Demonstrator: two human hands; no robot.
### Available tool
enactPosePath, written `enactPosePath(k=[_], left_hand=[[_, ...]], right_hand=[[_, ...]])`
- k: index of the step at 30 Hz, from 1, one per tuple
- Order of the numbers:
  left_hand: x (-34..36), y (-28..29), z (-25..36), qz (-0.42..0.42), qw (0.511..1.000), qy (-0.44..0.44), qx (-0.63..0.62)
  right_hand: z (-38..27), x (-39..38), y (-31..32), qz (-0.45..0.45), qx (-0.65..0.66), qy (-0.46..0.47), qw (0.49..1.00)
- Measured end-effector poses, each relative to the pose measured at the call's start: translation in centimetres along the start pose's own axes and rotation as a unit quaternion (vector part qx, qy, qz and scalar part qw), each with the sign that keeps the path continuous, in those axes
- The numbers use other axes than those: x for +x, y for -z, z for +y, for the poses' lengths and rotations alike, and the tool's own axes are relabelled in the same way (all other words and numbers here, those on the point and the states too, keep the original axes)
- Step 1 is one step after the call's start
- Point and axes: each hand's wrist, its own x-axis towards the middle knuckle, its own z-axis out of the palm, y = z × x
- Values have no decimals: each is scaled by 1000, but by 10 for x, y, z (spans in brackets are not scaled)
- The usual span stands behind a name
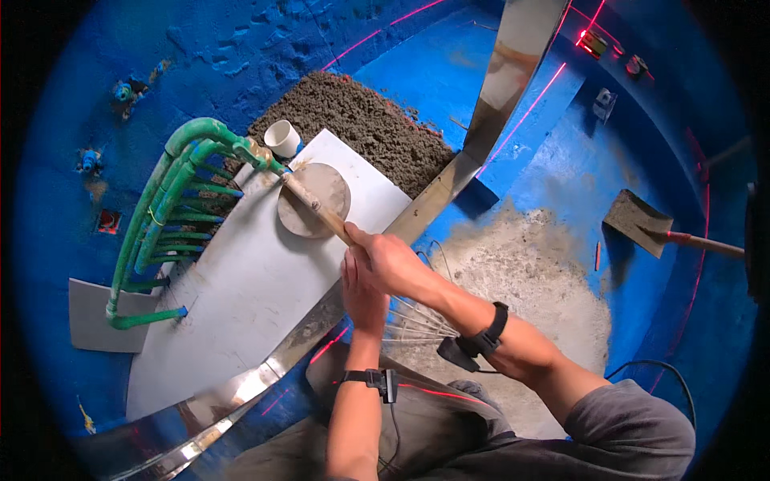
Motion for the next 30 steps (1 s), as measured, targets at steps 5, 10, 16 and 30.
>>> enactPosePath(k=[5,10,16,30], left_hand=[[0,6,-5,14,1000,10,0],[7,4,-5,40,999,-13,-15],[2,7,-5,30,999,-2,-23],[9,3,-1,28,999,0,-24]], right_hand=[[-20,-14,7,15,16,-1,1000],[3,13,0,-23,-12,-30,999],[-17,-17,6,30,-5,-17,999],[5,5,2,47,8,-29,998]])
